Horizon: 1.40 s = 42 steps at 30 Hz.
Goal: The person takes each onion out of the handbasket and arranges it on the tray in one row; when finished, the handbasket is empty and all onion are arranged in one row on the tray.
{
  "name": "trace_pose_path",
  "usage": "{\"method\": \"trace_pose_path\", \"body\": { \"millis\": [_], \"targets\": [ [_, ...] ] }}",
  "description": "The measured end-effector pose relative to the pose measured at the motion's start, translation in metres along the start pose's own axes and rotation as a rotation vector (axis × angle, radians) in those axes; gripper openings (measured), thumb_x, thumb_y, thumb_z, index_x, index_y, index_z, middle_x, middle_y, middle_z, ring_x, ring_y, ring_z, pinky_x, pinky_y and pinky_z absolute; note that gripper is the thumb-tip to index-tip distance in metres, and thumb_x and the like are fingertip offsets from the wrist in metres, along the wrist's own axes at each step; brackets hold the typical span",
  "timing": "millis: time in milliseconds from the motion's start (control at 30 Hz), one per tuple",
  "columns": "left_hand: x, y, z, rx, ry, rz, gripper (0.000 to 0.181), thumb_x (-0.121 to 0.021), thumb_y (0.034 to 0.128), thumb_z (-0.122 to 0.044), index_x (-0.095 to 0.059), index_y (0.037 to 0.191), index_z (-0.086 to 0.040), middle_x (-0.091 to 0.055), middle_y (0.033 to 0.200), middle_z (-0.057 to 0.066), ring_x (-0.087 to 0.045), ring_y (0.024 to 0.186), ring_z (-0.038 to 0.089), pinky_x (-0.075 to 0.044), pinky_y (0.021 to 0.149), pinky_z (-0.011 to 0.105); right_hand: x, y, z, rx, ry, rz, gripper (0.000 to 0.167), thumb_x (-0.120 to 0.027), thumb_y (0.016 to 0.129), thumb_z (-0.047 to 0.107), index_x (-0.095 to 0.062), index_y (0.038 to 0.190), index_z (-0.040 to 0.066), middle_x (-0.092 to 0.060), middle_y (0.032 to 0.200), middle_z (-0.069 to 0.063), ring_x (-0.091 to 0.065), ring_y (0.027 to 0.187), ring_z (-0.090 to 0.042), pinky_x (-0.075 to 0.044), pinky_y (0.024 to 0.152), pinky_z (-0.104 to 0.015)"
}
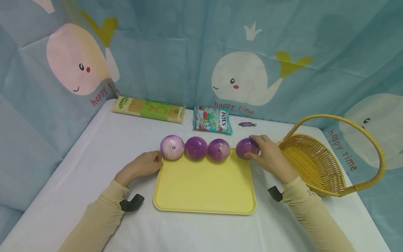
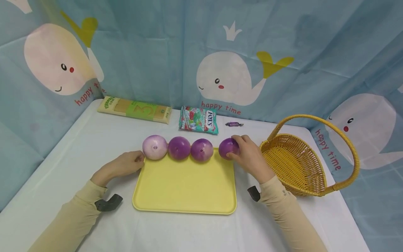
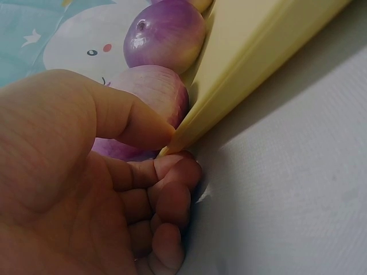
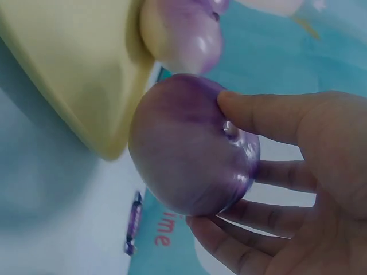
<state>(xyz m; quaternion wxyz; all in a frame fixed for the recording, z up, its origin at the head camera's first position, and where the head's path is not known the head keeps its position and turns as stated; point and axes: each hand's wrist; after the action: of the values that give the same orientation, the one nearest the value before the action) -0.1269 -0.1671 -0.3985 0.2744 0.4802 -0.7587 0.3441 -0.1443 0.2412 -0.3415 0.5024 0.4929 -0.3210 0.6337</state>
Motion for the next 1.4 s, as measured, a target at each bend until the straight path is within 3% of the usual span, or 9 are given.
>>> {"method": "trace_pose_path", "body": {
  "millis": [567, 1400],
  "targets": [
    [0.002, -0.002, 0.001, 0.001, 0.008, -0.004, 0.011, -0.046, 0.0871, -0.016, -0.052, 0.086, -0.007, -0.047, 0.074, 0.003, -0.045, 0.069, 0.016, -0.034, 0.061, 0.028, -0.019, 0.004, 0.002, 0.057, 0.001, 0.016, 0.063, -0.075, 0.084, 0.025, -0.051, 0.136, 0.0, -0.058, 0.128, -0.024, -0.061, 0.113, -0.038, -0.05, 0.095, -0.051],
    [0.001, -0.003, 0.003, 0.005, 0.001, -0.003, 0.011, -0.046, 0.0871, -0.016, -0.051, 0.085, -0.007, -0.046, 0.073, 0.002, -0.044, 0.068, 0.016, -0.033, 0.06, 0.029, -0.022, 0.002, 0.006, 0.022, 0.029, 0.053, 0.067, -0.073, 0.086, 0.029, -0.046, 0.141, 0.004, -0.057, 0.126, -0.023, -0.062, 0.11, -0.036, -0.052, 0.092, -0.052]
  ]
}}
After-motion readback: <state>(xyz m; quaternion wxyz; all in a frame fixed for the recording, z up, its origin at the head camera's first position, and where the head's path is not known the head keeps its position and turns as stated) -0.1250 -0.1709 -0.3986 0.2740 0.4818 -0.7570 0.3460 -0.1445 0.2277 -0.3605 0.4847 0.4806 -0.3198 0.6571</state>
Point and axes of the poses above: each hand's wrist, its own y-axis towards the middle knuckle, its own x-axis out of the back of the hand, z = x × y
